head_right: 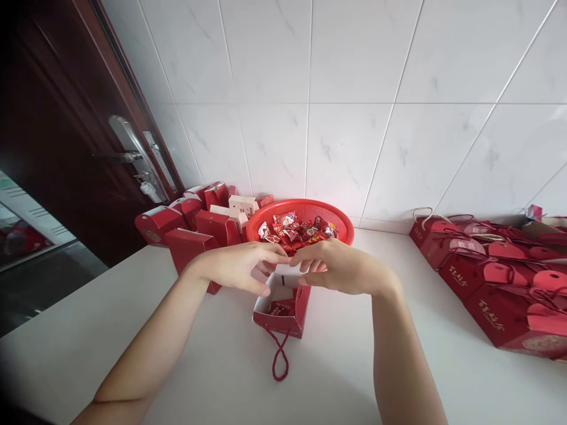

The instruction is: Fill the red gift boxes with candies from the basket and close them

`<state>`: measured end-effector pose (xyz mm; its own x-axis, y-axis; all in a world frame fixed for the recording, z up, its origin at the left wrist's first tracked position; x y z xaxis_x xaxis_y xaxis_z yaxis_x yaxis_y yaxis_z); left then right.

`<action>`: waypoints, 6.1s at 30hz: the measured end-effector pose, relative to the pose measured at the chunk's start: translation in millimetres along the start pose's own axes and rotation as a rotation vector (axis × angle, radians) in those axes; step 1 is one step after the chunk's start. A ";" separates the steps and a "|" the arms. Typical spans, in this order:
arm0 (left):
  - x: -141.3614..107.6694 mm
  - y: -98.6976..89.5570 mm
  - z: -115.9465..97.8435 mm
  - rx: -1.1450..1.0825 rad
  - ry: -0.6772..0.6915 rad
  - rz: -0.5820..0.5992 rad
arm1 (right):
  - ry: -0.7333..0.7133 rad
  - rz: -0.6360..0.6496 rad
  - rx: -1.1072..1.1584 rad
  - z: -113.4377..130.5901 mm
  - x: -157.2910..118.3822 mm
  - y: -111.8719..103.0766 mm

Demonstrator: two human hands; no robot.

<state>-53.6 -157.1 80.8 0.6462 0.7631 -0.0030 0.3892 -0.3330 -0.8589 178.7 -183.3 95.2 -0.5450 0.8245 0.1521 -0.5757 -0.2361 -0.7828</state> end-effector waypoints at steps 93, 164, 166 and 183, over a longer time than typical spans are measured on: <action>27.0 48.8 -18.6 0.127 -0.198 0.162 | 0.132 -0.349 1.118 -69.6 -92.2 59.6; 7.4 34.9 -42.9 -0.564 0.259 -0.471 | 0.172 -0.587 0.408 3.4 -39.3 29.9; 6.8 34.0 -40.6 -0.538 0.281 -0.387 | 0.192 -0.583 0.407 0.4 -34.5 35.8; 7.4 34.2 -41.4 -0.145 0.121 -0.396 | 0.240 -0.657 -0.044 -17.8 -26.5 41.9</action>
<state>-8.3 -185.8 72.6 0.4971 0.7803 0.3795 0.7050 -0.1082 -0.7009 179.8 -205.9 47.6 0.0603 0.8812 0.4689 -0.7115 0.3674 -0.5990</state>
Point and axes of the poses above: each hand's wrist, its own x-axis towards the middle knuckle, its own y-axis out of the palm, z = x × y, the point moved 1 cm from there along x, towards the middle knuckle, and after that the axes turned 14 degrees about -z, right-handed, at the moved point
